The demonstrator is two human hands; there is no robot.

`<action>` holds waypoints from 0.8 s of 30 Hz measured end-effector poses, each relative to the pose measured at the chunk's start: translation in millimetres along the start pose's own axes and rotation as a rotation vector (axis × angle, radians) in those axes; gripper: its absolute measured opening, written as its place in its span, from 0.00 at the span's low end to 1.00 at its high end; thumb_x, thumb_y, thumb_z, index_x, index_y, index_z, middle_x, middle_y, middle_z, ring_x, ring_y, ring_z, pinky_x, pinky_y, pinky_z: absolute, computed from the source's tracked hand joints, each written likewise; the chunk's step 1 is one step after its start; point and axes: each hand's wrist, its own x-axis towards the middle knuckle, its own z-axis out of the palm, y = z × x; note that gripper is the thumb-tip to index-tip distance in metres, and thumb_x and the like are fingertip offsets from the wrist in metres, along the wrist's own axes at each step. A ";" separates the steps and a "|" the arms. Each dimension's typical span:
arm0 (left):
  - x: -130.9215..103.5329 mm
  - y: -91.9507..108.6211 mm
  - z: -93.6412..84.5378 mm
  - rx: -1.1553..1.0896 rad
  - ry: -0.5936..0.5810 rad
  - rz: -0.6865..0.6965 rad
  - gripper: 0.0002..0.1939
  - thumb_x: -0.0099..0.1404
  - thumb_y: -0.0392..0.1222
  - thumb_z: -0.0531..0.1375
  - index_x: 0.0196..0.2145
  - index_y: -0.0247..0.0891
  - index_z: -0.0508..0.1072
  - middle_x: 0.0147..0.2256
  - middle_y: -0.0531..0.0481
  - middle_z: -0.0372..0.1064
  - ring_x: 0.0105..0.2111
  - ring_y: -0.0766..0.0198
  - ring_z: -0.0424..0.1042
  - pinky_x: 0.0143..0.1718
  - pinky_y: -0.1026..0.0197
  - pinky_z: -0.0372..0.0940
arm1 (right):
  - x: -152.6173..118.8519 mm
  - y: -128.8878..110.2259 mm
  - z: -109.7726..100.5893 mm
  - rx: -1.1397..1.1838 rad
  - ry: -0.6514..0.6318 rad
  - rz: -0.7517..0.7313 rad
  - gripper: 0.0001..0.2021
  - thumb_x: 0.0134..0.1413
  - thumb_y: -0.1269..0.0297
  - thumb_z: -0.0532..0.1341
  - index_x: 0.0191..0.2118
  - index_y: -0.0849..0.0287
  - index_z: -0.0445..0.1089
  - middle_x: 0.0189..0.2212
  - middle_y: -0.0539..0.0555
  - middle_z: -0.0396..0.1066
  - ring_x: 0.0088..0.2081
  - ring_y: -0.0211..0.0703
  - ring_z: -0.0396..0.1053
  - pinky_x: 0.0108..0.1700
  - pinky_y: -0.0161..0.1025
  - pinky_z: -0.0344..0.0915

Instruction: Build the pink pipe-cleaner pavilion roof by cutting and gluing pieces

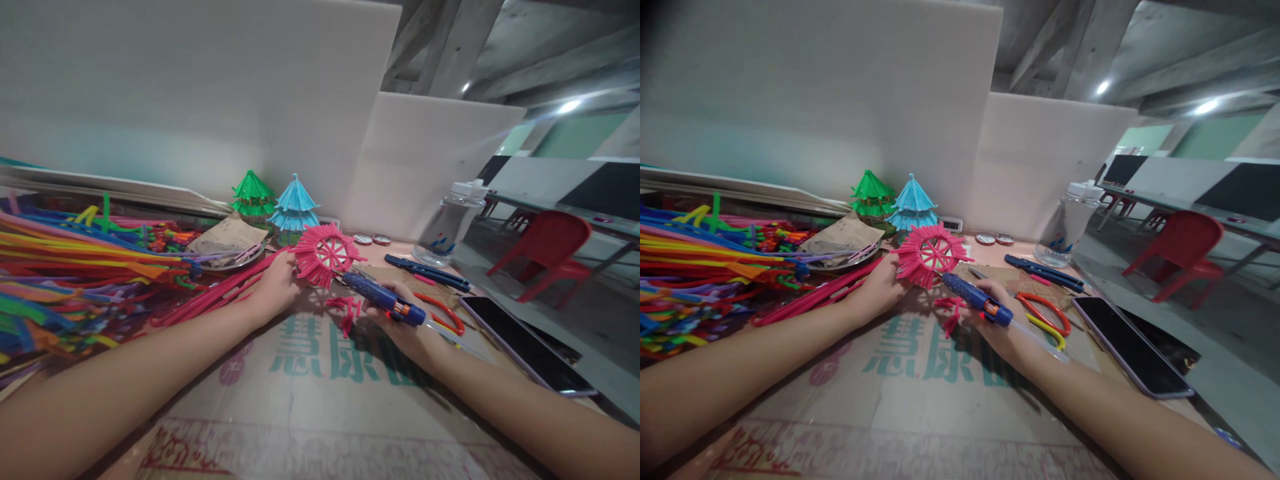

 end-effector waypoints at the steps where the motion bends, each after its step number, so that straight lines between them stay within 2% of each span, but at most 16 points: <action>1: 0.5 0.6 -0.1 0.009 -0.005 0.010 0.16 0.59 0.33 0.59 0.46 0.36 0.75 0.45 0.42 0.75 0.48 0.50 0.72 0.54 0.50 0.66 | -0.2 1.2 0.0 -0.008 0.001 0.003 0.17 0.51 0.51 0.65 0.43 0.54 0.69 0.30 0.50 0.75 0.31 0.45 0.72 0.34 0.41 0.68; 8: 6.1 -0.3 1.0 0.011 -0.029 0.043 0.12 0.61 0.33 0.57 0.42 0.35 0.76 0.44 0.44 0.76 0.46 0.53 0.73 0.54 0.52 0.66 | -0.4 6.2 0.3 -0.026 0.010 -0.035 0.17 0.52 0.51 0.65 0.44 0.54 0.69 0.32 0.52 0.77 0.32 0.46 0.74 0.36 0.42 0.69; 12: 4.7 -11.0 2.3 0.016 0.022 -0.065 0.16 0.58 0.35 0.60 0.45 0.34 0.74 0.45 0.42 0.75 0.46 0.51 0.74 0.54 0.49 0.67 | -2.6 2.1 -0.9 0.064 0.022 -0.086 0.17 0.53 0.51 0.64 0.44 0.55 0.66 0.33 0.53 0.78 0.32 0.46 0.75 0.35 0.41 0.70; 17: 0.9 -17.1 4.2 -0.133 0.061 -0.175 0.18 0.60 0.41 0.63 0.48 0.37 0.72 0.46 0.42 0.75 0.47 0.50 0.74 0.53 0.48 0.67 | 6.2 -2.1 -8.9 0.195 0.165 -0.202 0.16 0.58 0.50 0.62 0.45 0.53 0.62 0.34 0.53 0.78 0.35 0.45 0.75 0.40 0.42 0.71; 21: 1.0 -8.2 5.6 -0.240 0.039 -0.119 0.19 0.65 0.42 0.60 0.52 0.37 0.70 0.51 0.42 0.73 0.52 0.52 0.72 0.56 0.49 0.65 | 28.7 5.4 -18.9 0.236 0.350 -0.037 0.18 0.59 0.45 0.59 0.36 0.56 0.69 0.33 0.54 0.76 0.35 0.45 0.74 0.44 0.44 0.70; 24: 1.0 -1.6 5.7 -0.237 0.025 -0.074 0.16 0.65 0.39 0.58 0.51 0.35 0.70 0.51 0.41 0.73 0.52 0.53 0.72 0.58 0.49 0.64 | 51.3 21.6 -27.4 0.293 0.398 0.135 0.21 0.55 0.43 0.61 0.34 0.58 0.72 0.35 0.58 0.77 0.37 0.48 0.75 0.46 0.46 0.70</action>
